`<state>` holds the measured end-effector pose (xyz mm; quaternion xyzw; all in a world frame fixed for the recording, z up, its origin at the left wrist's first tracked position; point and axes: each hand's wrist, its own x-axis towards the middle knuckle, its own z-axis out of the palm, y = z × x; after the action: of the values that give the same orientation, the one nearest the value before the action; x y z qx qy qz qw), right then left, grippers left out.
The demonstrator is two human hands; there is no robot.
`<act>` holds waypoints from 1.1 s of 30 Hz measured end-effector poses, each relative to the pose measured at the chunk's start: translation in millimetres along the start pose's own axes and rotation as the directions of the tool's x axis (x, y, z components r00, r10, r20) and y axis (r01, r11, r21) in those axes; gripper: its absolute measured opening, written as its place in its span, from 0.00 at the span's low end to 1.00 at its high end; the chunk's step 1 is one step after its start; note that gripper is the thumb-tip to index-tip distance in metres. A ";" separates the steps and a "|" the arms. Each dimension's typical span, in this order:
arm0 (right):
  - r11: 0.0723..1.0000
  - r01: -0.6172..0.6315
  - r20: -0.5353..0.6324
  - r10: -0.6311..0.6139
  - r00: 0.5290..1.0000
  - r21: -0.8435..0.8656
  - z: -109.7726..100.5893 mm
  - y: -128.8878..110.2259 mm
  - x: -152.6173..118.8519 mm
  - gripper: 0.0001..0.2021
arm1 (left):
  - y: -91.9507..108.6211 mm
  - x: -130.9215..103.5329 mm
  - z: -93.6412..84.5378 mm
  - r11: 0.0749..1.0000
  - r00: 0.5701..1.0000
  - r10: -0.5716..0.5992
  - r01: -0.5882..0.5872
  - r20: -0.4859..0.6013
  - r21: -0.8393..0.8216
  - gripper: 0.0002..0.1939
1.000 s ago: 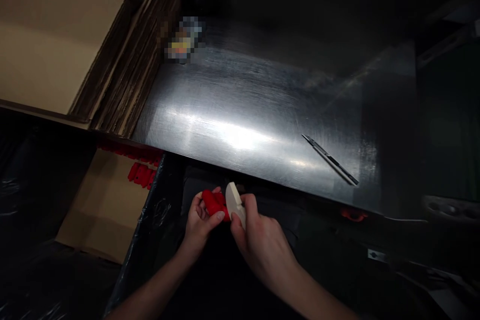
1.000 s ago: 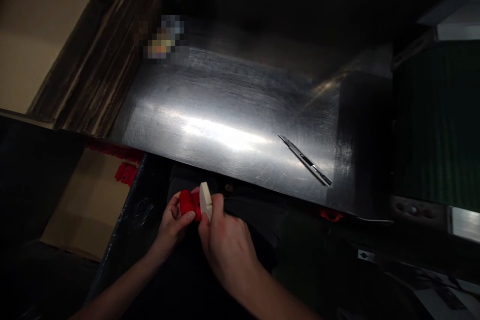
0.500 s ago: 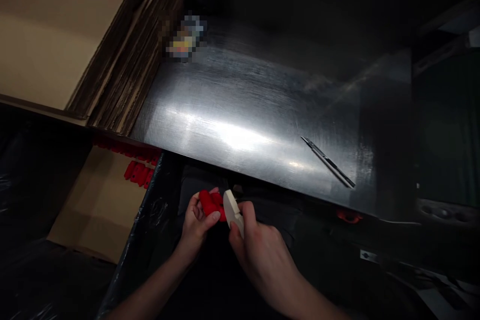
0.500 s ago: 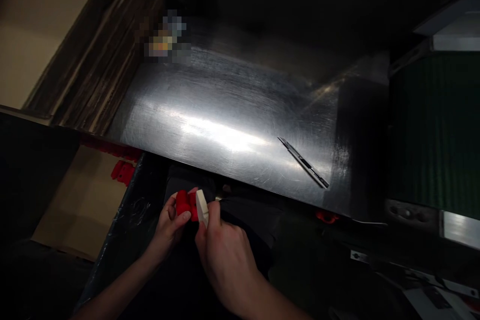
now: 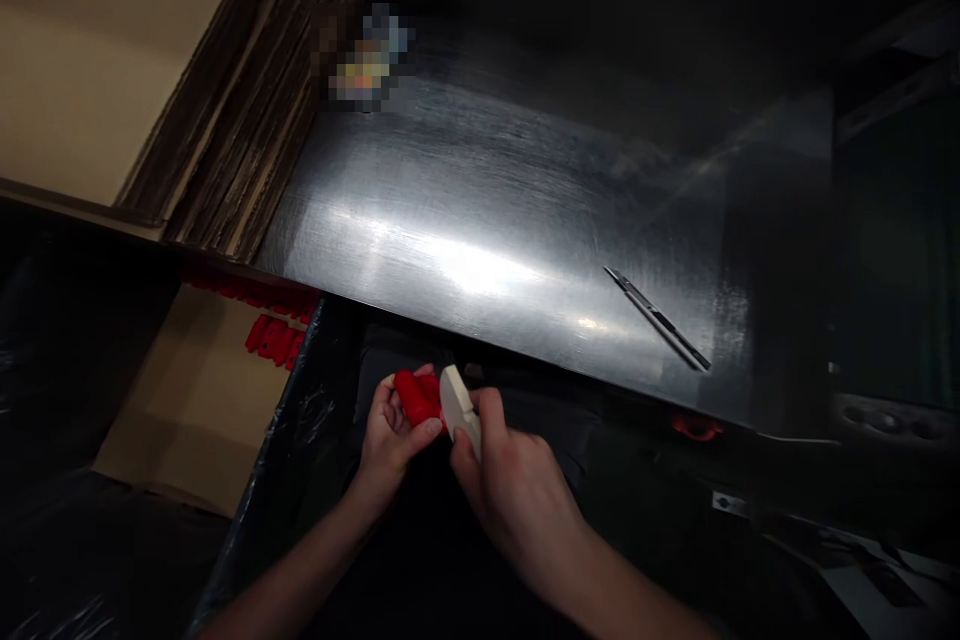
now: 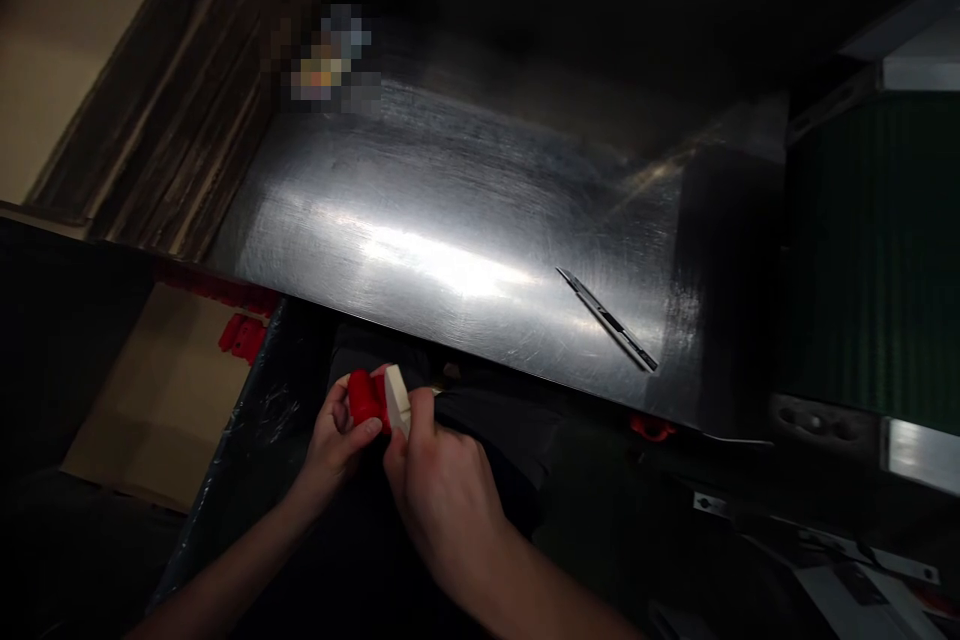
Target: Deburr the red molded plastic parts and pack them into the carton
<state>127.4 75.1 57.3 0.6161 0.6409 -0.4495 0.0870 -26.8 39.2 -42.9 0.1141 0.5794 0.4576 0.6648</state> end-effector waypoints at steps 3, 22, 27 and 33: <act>0.999 -0.003 0.031 0.002 1.000 0.038 -0.8 -2.6 0.8 0.09 | 0.8 -1.8 0.2 1.000 1.000 0.004 -0.004 0.013 -0.005 0.41; 0.942 -0.336 -0.614 0.258 0.746 -0.012 -88.3 67.7 46.6 0.41 | 6.4 0.5 -12.3 0.956 0.916 0.229 -0.275 0.331 0.098 0.48; 0.953 -0.155 -0.495 0.270 0.826 0.262 -46.7 113.0 -10.2 0.23 | 9.2 0.9 -10.4 0.695 0.819 0.345 -0.551 0.459 0.461 0.49; 0.641 -0.099 -0.346 0.530 0.774 0.761 42.6 209.9 -18.9 0.27 | 12.0 8.9 2.5 0.560 0.779 0.304 -0.612 0.549 0.558 0.51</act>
<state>295.0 -1.7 -53.3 0.8075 0.2919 -0.4423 -0.2592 -31.1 53.4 -39.9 0.6003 0.5121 0.3241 0.5219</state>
